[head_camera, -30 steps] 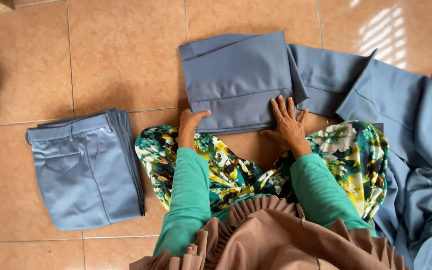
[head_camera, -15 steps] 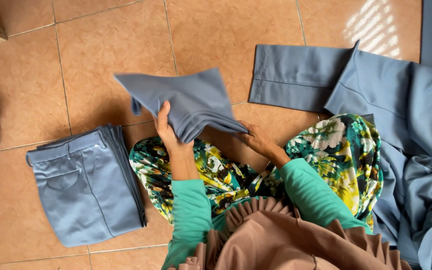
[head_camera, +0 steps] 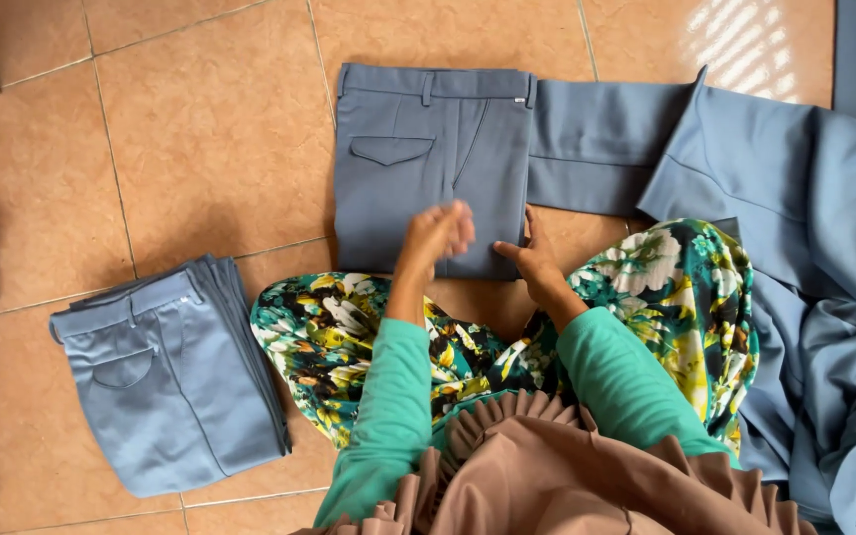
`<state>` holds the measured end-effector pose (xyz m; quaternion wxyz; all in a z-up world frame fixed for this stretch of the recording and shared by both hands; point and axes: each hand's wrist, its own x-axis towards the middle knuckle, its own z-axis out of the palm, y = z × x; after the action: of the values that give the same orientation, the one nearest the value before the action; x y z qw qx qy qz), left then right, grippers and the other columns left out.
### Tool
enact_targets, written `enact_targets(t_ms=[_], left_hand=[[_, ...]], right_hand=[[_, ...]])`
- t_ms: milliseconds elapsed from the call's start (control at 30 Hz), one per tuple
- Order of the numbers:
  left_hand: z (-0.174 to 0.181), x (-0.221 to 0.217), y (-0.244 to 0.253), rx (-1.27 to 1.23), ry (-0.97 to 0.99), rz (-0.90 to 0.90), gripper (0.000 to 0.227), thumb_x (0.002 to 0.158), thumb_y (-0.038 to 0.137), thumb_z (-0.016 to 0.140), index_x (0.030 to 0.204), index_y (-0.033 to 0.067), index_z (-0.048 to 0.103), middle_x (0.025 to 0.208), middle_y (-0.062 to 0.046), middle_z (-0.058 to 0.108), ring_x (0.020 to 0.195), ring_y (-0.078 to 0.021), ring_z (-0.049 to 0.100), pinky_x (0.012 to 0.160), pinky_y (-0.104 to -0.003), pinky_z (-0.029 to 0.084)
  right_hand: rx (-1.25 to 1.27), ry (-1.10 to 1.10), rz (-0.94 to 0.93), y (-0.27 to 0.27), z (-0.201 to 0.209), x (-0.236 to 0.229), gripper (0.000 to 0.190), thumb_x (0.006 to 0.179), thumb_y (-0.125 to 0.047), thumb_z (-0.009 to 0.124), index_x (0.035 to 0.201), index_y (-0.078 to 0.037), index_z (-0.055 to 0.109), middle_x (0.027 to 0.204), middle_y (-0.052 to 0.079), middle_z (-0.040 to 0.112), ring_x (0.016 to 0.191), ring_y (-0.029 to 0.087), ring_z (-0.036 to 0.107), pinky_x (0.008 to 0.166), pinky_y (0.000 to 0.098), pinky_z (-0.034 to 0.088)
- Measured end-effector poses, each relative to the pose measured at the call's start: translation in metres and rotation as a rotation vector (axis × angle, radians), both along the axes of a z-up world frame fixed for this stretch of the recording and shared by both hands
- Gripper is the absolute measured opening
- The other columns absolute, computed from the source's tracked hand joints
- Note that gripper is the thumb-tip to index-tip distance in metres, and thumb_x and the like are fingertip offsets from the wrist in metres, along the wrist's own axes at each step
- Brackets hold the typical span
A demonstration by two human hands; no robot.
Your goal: Folding and stacking blue trousers on a tiled floor
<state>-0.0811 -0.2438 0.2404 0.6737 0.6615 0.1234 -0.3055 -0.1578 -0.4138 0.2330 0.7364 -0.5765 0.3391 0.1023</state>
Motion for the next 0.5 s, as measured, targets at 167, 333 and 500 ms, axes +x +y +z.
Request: enact_targets(t_ms=[167, 333, 500], left_hand=[[-0.023, -0.066, 0.015, 0.023, 0.417, -0.187, 0.085, 0.092, 0.072, 0.057, 0.126, -0.0056, 0.057, 0.114, -0.036, 0.059, 0.094, -0.0418, 0.066, 0.064, -0.039, 0.050], [-0.022, -0.058, 0.000, -0.539, 0.510, 0.520, 0.084, 0.089, 0.044, 0.084, 0.150, 0.0017, 0.045, 0.141, -0.020, 0.054, 0.132, -0.0377, 0.054, 0.114, -0.055, 0.041], [-0.020, -0.063, -0.004, -0.496, 0.236, 0.928, 0.054, 0.077, 0.001, 0.091, 0.126, 0.0067, 0.068, 0.116, -0.012, 0.070, 0.108, -0.0272, 0.067, 0.103, -0.050, 0.049]], right_hand=[[0.112, -0.019, -0.088, -0.009, -0.060, -0.006, 0.094, 0.088, 0.006, 0.071, 0.164, -0.028, 0.026, 0.130, 0.022, 0.057, 0.119, 0.036, 0.061, 0.091, 0.0510, 0.056], [0.330, -0.045, -0.164, 0.000, -0.025, -0.001, 0.086, 0.083, 0.009, 0.073, 0.156, -0.023, 0.041, 0.114, 0.009, 0.063, 0.096, 0.026, 0.069, 0.073, 0.0431, 0.063], [0.318, 0.015, -0.056, -0.003, -0.043, 0.015, 0.047, 0.086, -0.015, 0.080, 0.130, -0.023, 0.064, 0.101, -0.003, 0.061, 0.092, 0.015, 0.063, 0.078, 0.0336, 0.058]])
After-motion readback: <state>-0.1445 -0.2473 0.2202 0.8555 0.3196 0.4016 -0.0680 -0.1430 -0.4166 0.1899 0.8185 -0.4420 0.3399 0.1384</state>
